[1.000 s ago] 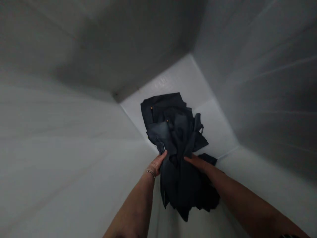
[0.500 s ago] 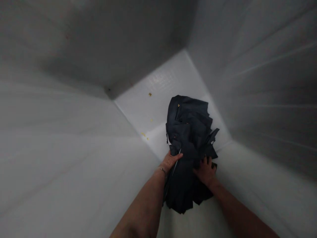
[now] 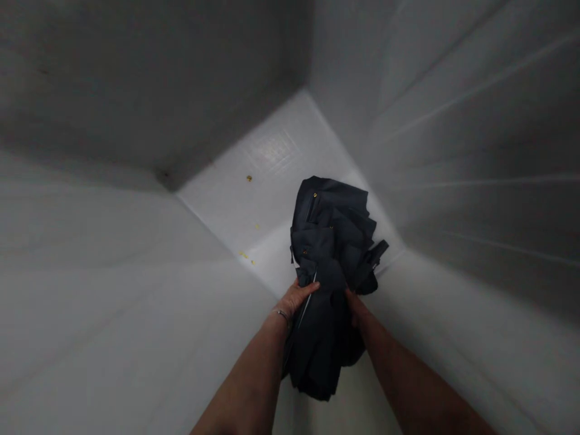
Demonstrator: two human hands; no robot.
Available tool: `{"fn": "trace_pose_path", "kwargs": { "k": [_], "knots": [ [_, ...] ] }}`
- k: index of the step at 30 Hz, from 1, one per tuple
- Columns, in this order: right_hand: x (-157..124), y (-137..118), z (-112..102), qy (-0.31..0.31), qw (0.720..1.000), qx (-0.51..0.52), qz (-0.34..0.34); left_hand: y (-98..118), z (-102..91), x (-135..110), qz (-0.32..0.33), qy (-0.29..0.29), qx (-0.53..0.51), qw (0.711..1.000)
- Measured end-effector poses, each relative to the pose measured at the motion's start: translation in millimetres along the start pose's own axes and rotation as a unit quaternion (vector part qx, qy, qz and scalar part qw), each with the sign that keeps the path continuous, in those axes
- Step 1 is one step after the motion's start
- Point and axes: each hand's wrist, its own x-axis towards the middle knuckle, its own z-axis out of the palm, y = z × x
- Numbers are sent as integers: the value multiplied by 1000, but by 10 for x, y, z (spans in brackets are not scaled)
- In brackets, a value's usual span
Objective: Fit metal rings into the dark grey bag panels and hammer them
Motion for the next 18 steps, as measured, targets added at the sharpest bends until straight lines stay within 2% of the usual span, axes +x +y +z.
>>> {"fn": "trace_pose_path", "kwargs": {
  "k": [5, 9, 13, 18],
  "knots": [
    [-170, -61, 68, -111, 990, 49, 77, 44, 16, -274, -25, -42, -33, 998],
    [-552, -323, 140, -161, 980, 86, 83, 136, 64, -794, -14, -31, -54, 998],
    [-1194, -788, 144, -174, 977, 115, 30, 332, 290, -1518, 29, -28, -59, 997],
    [-2368, -1447, 100, -197, 971, 119, -63, 593, 697, -2680, 96, -27, -58, 993]
  ]
}}
